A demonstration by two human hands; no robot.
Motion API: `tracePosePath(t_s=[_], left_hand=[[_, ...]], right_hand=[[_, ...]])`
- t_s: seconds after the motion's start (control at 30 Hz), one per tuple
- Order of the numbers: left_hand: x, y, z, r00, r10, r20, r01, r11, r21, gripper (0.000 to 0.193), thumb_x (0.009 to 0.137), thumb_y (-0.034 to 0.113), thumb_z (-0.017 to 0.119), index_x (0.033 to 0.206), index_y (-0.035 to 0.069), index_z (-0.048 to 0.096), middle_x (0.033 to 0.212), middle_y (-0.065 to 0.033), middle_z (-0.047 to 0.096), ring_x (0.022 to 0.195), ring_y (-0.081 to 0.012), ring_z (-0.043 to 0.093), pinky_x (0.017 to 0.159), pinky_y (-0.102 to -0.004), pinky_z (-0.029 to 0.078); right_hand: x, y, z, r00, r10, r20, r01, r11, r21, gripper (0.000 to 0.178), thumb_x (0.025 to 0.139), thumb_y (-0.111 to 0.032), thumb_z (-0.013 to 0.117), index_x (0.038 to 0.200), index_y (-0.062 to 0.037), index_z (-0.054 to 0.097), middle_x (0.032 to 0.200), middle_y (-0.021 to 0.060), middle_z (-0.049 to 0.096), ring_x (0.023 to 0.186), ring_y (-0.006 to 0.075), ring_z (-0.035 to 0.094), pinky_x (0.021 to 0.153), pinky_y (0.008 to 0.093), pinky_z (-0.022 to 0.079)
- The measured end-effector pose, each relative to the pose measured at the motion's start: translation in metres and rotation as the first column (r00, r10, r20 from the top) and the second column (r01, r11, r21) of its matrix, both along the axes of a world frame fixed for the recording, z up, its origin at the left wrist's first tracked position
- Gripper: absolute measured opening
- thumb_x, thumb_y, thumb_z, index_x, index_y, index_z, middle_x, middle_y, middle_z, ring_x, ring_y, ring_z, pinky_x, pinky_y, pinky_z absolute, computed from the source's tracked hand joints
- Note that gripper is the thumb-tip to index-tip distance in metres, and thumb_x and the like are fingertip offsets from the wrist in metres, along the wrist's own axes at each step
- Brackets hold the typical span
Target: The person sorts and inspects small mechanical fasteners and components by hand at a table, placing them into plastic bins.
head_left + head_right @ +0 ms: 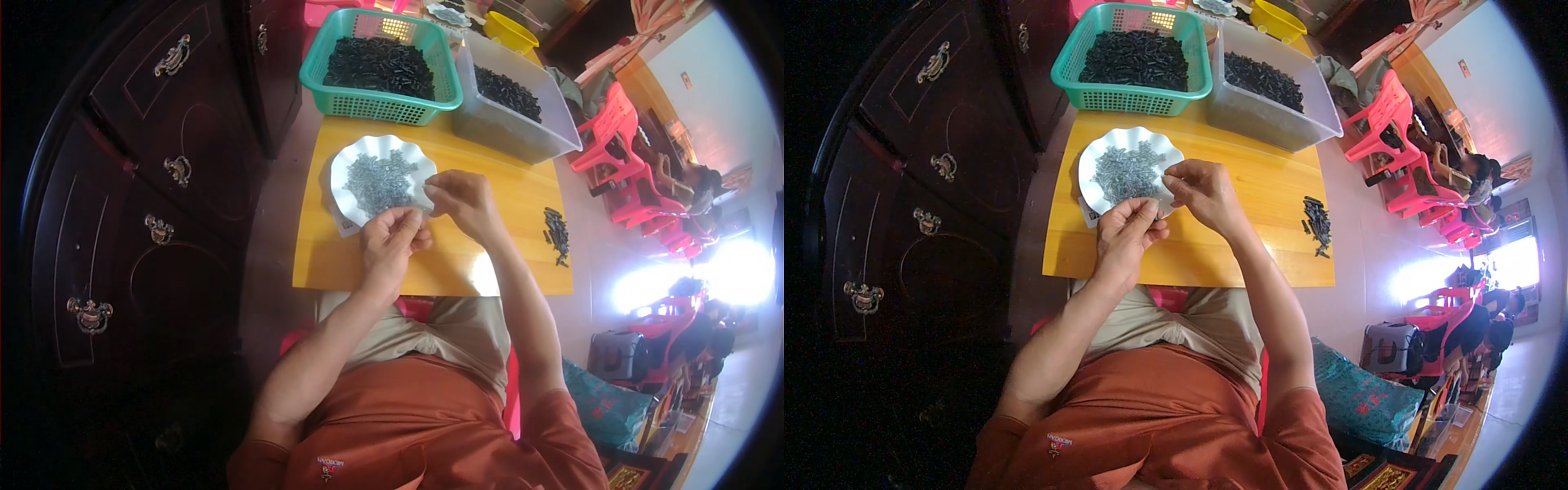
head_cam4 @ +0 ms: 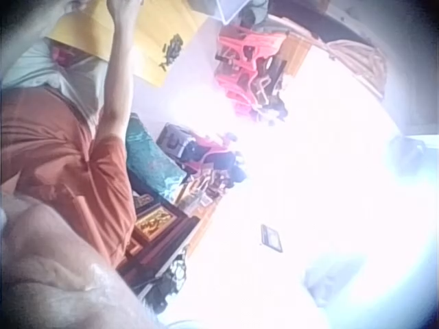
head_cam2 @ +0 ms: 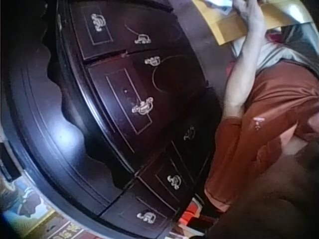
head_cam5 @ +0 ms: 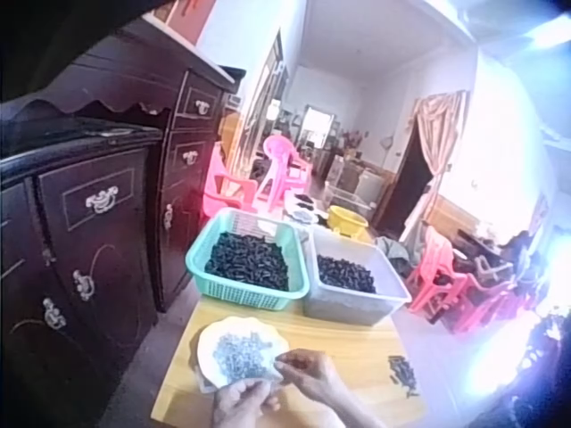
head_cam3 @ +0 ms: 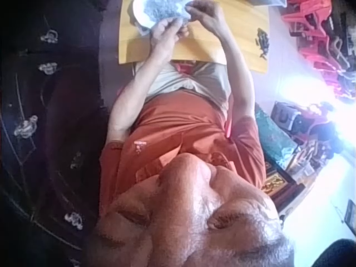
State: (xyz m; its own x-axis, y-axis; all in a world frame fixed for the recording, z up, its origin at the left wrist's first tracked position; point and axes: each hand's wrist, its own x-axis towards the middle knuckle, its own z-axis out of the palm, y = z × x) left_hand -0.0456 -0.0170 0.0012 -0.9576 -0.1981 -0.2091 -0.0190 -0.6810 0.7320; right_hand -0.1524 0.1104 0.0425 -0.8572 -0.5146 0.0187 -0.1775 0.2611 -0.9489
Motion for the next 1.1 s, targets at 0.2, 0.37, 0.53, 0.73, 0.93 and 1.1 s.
tracePosePath(t_s=[0.2, 0.37, 0.53, 0.73, 0.93, 1.1], left_hand=[[-0.001, -0.003, -0.001, 1.000, 0.010, 0.026, -0.010, 1.000, -0.008, 0.021, 0.096, 0.019, 0.064, 0.105, 0.001, 0.062, 0.090, -0.0038, 0.064, 0.077, -0.0106, 0.061, 0.072, -0.0263, 0.055], [-0.001, -0.002, 0.002, 1.000, 0.001, 0.015, 0.000, 1.000, -0.010, 0.019, 0.096, 0.018, 0.064, 0.105, 0.001, 0.062, 0.090, -0.0028, 0.064, 0.078, -0.0100, 0.061, 0.073, -0.0265, 0.056], [0.000, 0.000, -0.002, 0.999, -0.037, -0.016, 0.037, 0.999, -0.014, 0.018, 0.097, 0.018, 0.063, 0.103, 0.002, 0.063, 0.089, -0.0026, 0.064, 0.079, -0.0103, 0.061, 0.074, -0.0264, 0.056], [0.001, 0.000, 0.000, 0.993, -0.118, -0.025, 0.118, 0.993, -0.011, 0.020, 0.097, 0.020, 0.062, 0.102, 0.000, 0.064, 0.089, -0.0037, 0.065, 0.078, -0.0104, 0.062, 0.071, -0.0247, 0.055], [0.003, 0.002, 0.002, 0.985, -0.173, -0.006, 0.173, 0.985, 0.001, 0.020, 0.096, 0.019, 0.063, 0.103, 0.000, 0.064, 0.089, -0.0046, 0.065, 0.078, -0.0109, 0.063, 0.071, -0.0248, 0.055], [0.004, 0.001, 0.002, 0.971, -0.238, -0.008, 0.238, 0.970, 0.058, 0.021, 0.096, 0.018, 0.062, 0.106, 0.000, 0.064, 0.090, -0.0053, 0.066, 0.079, -0.0122, 0.064, 0.076, -0.0266, 0.056]], right_hand=[[-0.002, -0.002, 0.004, 0.998, 0.052, 0.046, -0.056, 0.995, 0.086, 0.029, 0.096, -0.023, 0.064, 0.096, 0.0056, 0.068, 0.077, 0.0051, 0.067, 0.070, 0.0108, 0.064, 0.061, 0.0261, 0.053], [0.020, 0.007, 0.001, 0.975, 0.163, 0.153, -0.152, 0.985, -0.081, 0.029, 0.096, -0.024, 0.064, 0.094, 0.0047, 0.068, 0.079, 0.0039, 0.067, 0.069, 0.0104, 0.064, 0.063, 0.0255, 0.053], [0.027, 0.012, -0.001, 0.984, 0.140, 0.110, -0.129, 0.986, -0.105, 0.022, 0.096, -0.016, 0.063, 0.097, 0.0062, 0.065, 0.086, 0.0065, 0.068, 0.074, 0.0118, 0.064, 0.067, 0.0261, 0.054], [0.035, 0.020, -0.003, 0.985, 0.114, 0.130, -0.093, 0.982, -0.163, 0.020, 0.096, -0.015, 0.063, 0.100, 0.0050, 0.064, 0.088, 0.0061, 0.067, 0.077, 0.0124, 0.065, 0.070, 0.0259, 0.054], [0.038, 0.025, -0.012, 0.990, 0.098, 0.098, -0.072, 0.969, -0.236, 0.019, 0.097, -0.014, 0.062, 0.099, 0.0044, 0.063, 0.087, 0.0056, 0.066, 0.075, 0.0109, 0.063, 0.069, 0.0255, 0.055], [0.040, 0.031, -0.019, 0.994, 0.048, 0.097, -0.021, 0.965, -0.260, 0.017, 0.097, -0.013, 0.062, 0.097, 0.0043, 0.063, 0.085, 0.0052, 0.065, 0.074, 0.0104, 0.063, 0.068, 0.0251, 0.055]])
